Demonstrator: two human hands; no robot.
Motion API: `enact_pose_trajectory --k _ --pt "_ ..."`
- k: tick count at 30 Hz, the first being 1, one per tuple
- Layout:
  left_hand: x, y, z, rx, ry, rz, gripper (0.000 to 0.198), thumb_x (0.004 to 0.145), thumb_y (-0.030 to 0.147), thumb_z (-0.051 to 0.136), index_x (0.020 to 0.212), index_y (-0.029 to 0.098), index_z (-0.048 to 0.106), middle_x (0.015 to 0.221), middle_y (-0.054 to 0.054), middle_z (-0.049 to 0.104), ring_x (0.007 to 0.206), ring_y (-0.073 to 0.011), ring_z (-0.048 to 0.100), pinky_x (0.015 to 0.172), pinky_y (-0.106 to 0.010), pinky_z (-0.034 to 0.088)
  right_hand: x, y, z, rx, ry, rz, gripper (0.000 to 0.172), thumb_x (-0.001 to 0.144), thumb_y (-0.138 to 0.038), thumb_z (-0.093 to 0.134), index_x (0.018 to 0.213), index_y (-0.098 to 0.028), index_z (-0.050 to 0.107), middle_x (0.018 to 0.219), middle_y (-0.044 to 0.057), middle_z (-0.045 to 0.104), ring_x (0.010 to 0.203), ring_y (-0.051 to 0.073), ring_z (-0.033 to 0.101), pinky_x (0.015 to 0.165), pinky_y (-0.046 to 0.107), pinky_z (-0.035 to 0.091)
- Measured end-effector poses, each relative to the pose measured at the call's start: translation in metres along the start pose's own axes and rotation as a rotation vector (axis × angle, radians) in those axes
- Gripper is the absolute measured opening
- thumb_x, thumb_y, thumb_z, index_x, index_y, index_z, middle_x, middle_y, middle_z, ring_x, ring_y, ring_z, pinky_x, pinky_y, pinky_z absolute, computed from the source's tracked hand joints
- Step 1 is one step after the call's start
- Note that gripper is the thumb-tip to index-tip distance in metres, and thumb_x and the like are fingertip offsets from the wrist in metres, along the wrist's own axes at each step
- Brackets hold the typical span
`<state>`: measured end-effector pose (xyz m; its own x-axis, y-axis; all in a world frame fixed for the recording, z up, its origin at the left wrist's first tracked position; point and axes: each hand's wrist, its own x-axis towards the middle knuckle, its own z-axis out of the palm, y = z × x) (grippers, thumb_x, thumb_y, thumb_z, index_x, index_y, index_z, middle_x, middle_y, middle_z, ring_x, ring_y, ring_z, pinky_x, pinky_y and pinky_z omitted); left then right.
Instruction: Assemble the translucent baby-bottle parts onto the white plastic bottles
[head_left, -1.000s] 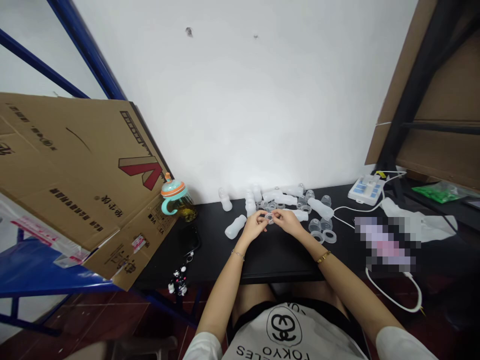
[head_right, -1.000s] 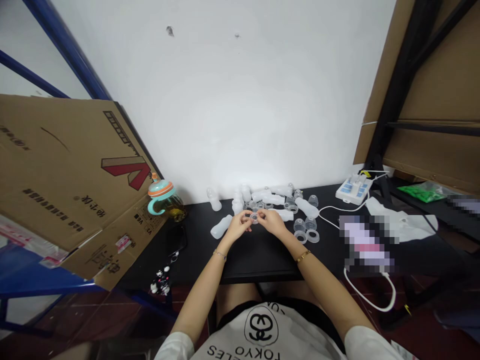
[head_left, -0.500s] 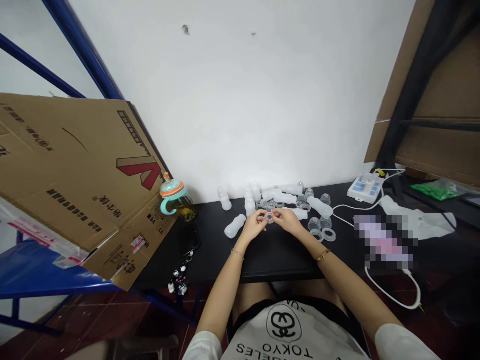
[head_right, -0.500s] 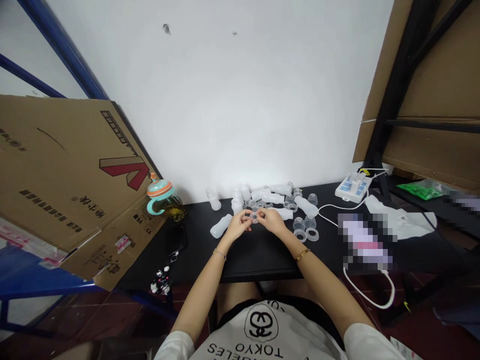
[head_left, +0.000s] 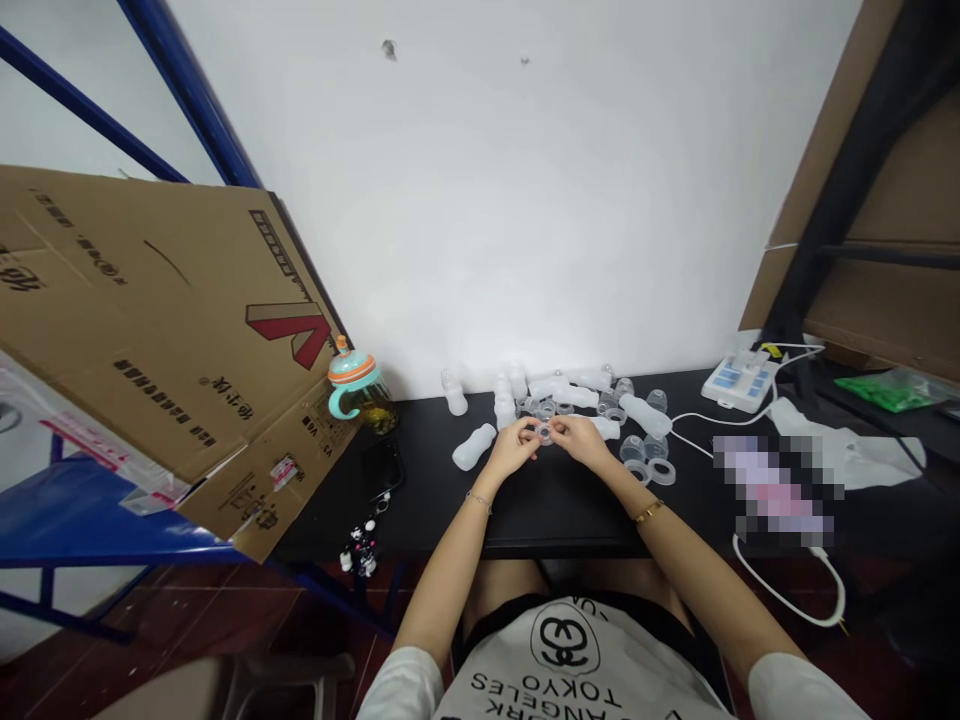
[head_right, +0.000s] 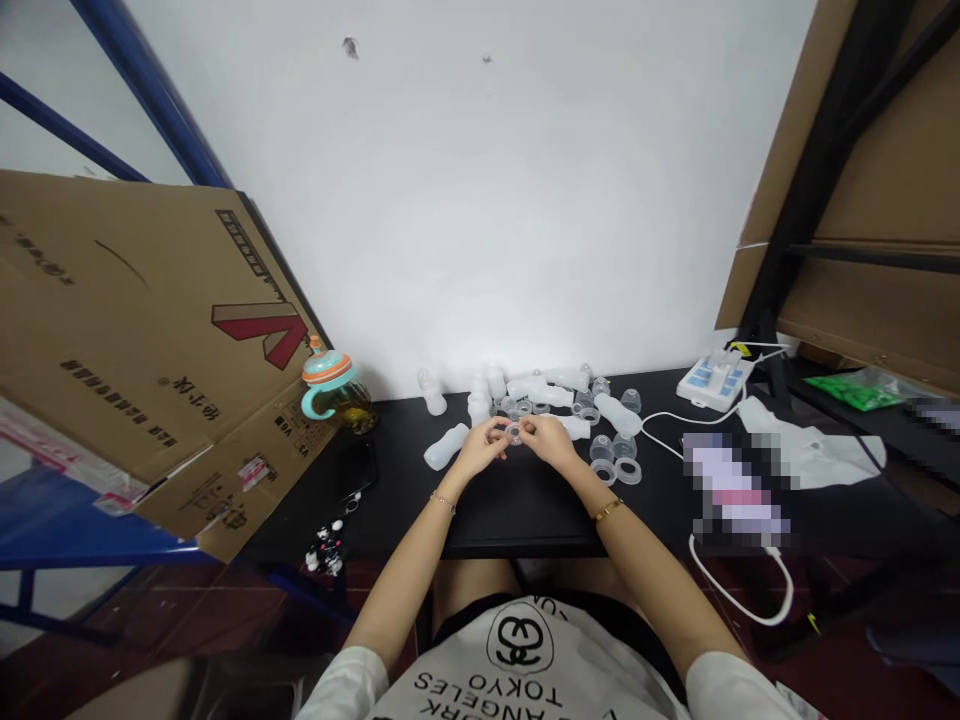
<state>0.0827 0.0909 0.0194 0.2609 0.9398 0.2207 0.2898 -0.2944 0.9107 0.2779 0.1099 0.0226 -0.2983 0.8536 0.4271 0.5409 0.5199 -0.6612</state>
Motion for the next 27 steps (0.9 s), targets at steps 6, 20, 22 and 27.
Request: enact_pose_trajectory --k 6,20,22,27 --pt "-0.0003 0.0022 -0.0009 -0.015 0.009 0.015 0.034 0.085 0.036 0.069 0.113 0.017 0.065 0.084 -0.005 0.075 0.053 -0.0109 0.066 0.052 -0.019 0.046 -0.0006 -0.0029 -0.0011 0.038 0.025 -0.002 0.020 0.086 -0.033 0.060 0.091 -0.020 0.074 0.079 0.003 0.077 0.070 0.021 0.068 0.066 0.028 0.044" --pt "0.0004 0.0028 -0.0010 -0.017 0.092 0.063 0.034 0.086 0.039 0.067 0.112 0.018 0.063 0.082 -0.002 0.073 0.052 -0.0101 0.063 0.053 -0.021 0.047 0.0000 -0.0044 -0.0013 0.085 0.022 -0.039 0.026 0.087 -0.032 0.059 0.105 -0.020 0.074 0.087 0.003 0.077 0.056 0.015 0.058 0.059 0.027 0.043" --pt "-0.0007 0.0049 -0.0007 -0.015 0.094 0.061 0.033 0.086 0.039 0.067 0.111 0.018 0.062 0.083 -0.002 0.073 0.052 -0.0099 0.063 0.052 -0.020 0.046 -0.0003 -0.0052 -0.0019 0.090 0.022 -0.038 0.026 0.086 -0.032 0.059 0.104 -0.020 0.074 0.086 0.004 0.077 0.056 0.016 0.058 0.059 0.027 0.044" --pt "-0.0020 0.0088 -0.0007 -0.033 0.087 0.058 0.034 0.085 0.040 0.068 0.110 0.018 0.062 0.084 -0.003 0.072 0.052 -0.0098 0.063 0.051 -0.020 0.046 -0.0018 -0.0083 -0.0025 0.117 0.043 -0.027 0.027 0.086 -0.035 0.059 0.104 -0.019 0.073 0.083 0.003 0.076 0.055 0.015 0.056 0.058 0.027 0.043"
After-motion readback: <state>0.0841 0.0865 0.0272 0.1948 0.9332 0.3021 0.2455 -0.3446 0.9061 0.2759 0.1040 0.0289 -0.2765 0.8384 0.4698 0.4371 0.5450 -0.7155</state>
